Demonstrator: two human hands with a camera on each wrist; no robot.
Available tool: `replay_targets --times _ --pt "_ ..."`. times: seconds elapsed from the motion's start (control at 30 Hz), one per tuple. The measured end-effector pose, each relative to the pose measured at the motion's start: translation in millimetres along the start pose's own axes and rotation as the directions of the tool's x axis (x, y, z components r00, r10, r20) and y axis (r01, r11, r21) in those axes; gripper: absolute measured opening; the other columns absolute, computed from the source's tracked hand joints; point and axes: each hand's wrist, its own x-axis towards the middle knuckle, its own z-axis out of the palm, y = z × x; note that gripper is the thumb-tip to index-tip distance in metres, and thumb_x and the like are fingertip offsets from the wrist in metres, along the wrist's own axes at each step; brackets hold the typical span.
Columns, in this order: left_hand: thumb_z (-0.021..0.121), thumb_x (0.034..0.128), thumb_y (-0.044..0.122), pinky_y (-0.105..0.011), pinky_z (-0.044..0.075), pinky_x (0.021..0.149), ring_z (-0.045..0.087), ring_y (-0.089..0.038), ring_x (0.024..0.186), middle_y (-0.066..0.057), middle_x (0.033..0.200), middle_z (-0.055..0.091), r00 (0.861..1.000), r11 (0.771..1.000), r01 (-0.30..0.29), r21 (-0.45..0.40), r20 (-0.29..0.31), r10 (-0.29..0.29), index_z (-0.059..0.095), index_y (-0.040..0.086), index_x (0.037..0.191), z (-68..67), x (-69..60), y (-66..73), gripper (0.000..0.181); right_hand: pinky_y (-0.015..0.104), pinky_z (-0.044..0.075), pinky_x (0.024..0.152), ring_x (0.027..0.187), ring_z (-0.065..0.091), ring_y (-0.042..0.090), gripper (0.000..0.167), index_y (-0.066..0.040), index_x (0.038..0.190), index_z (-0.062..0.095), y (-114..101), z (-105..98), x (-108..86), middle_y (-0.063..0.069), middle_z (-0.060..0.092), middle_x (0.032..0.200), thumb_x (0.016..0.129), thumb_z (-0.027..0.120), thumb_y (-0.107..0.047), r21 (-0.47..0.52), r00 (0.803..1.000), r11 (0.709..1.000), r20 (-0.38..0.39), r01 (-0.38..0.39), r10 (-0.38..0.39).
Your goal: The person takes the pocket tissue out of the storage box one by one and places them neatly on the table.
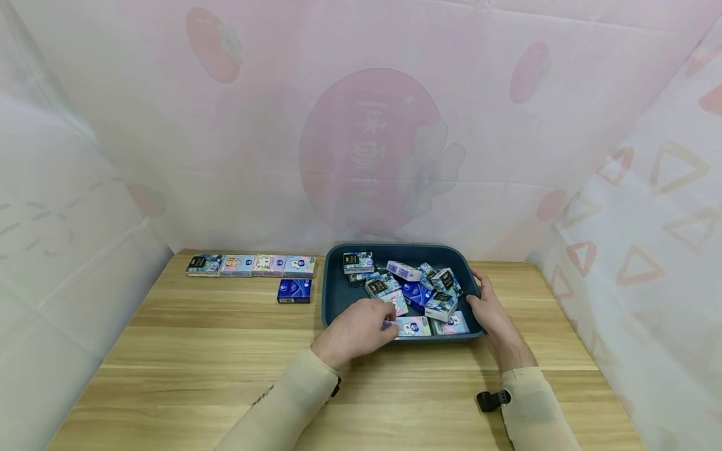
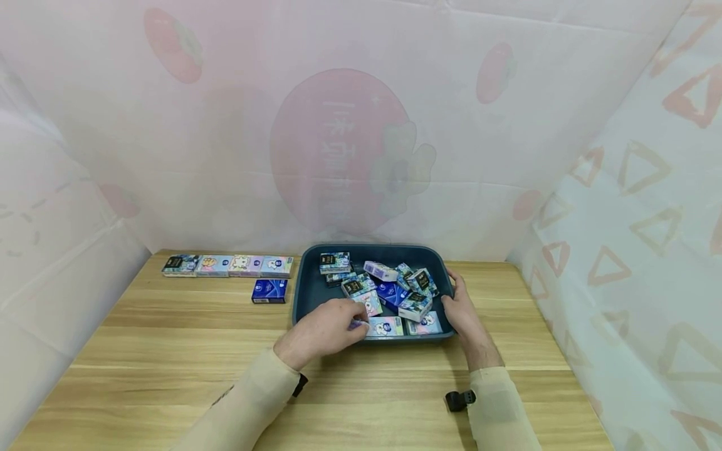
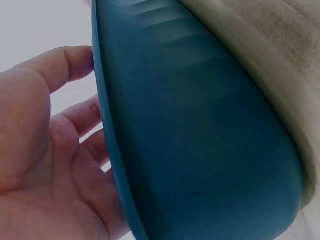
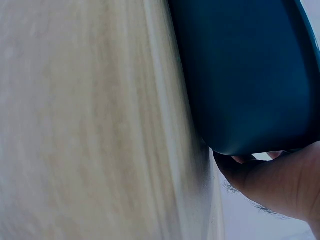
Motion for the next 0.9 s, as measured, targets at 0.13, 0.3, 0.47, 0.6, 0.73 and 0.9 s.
replay_targets --times 0.13,0.3,0.47,0.6,0.73,0.9 --pt "0.077 0.1053 0.021 -0.027 0.055 0.073 0.059 -0.011 0.075 0.002 0.091 0.078 0.999 1.000 0.004 0.000 -0.044 -0.004 0.084 0.015 0.101 -3.0 0.9 -0.8 0.010 0.058 0.047 0.126 0.160 0.048 0.047 0.076 -0.026 0.191 0.002 -0.1 -0.7 -0.9 0.032 0.027 0.190 0.124 0.033 -0.006 0.006 1.000 1.000 0.006 0.010 -0.010" --pt "0.078 0.1042 0.022 -0.030 0.062 0.076 0.063 -0.012 0.078 -0.002 0.102 0.085 0.996 1.000 0.020 0.007 -0.088 -0.019 0.088 0.012 0.110 -12.3 -0.7 -0.7 0.015 0.064 0.043 0.132 0.163 0.045 0.049 0.076 -0.027 0.191 0.002 -0.2 -0.7 -0.6 0.033 0.026 0.190 0.124 0.033 -0.007 0.006 1.000 1.000 0.006 0.008 -0.008" --pt "0.079 0.1063 0.023 -0.039 0.071 0.088 0.071 -0.015 0.087 -0.007 0.113 0.089 0.989 0.999 0.030 0.011 -0.142 -0.028 0.089 0.010 0.116 -26.4 -4.6 -3.8 0.019 0.062 0.044 0.130 0.162 0.047 0.048 0.076 -0.026 0.191 0.002 -1.6 -0.2 -1.2 0.033 0.027 0.189 0.124 0.033 -0.007 0.006 1.000 1.000 0.001 0.011 -0.011" --pt "0.079 0.1062 0.023 -0.042 0.072 0.095 0.073 -0.016 0.093 -0.006 0.114 0.088 0.982 0.999 0.050 0.015 -0.181 -0.046 0.089 0.012 0.116 -39.5 -8.0 -8.5 0.018 0.061 0.045 0.129 0.161 0.047 0.047 0.077 -0.027 0.191 0.003 -2.0 0.3 -2.1 0.032 0.028 0.189 0.124 0.033 -0.006 0.007 1.000 1.000 0.001 0.008 -0.008" --pt "0.079 0.1075 0.025 -0.043 0.070 0.093 0.073 -0.018 0.095 -0.003 0.115 0.088 0.973 0.997 0.083 0.010 -0.217 -0.078 0.089 0.014 0.115 -52.3 -11.2 -15.4 0.016 0.065 0.042 0.133 0.164 0.044 0.048 0.076 -0.029 0.191 0.003 -1.7 1.0 -1.8 0.031 0.026 0.190 0.124 0.033 -0.007 0.008 1.000 1.000 0.002 -0.003 0.003" --pt "0.078 0.1096 0.026 -0.047 0.070 0.096 0.076 -0.024 0.106 -0.006 0.125 0.087 0.960 0.989 0.145 0.002 -0.243 -0.140 0.088 0.013 0.121 -67.1 -16.3 -26.8 0.020 0.067 0.040 0.136 0.166 0.042 0.048 0.076 -0.029 0.191 0.003 -1.8 1.5 -0.8 0.031 0.024 0.191 0.124 0.033 -0.006 0.014 1.000 1.000 0.004 -0.008 0.008"
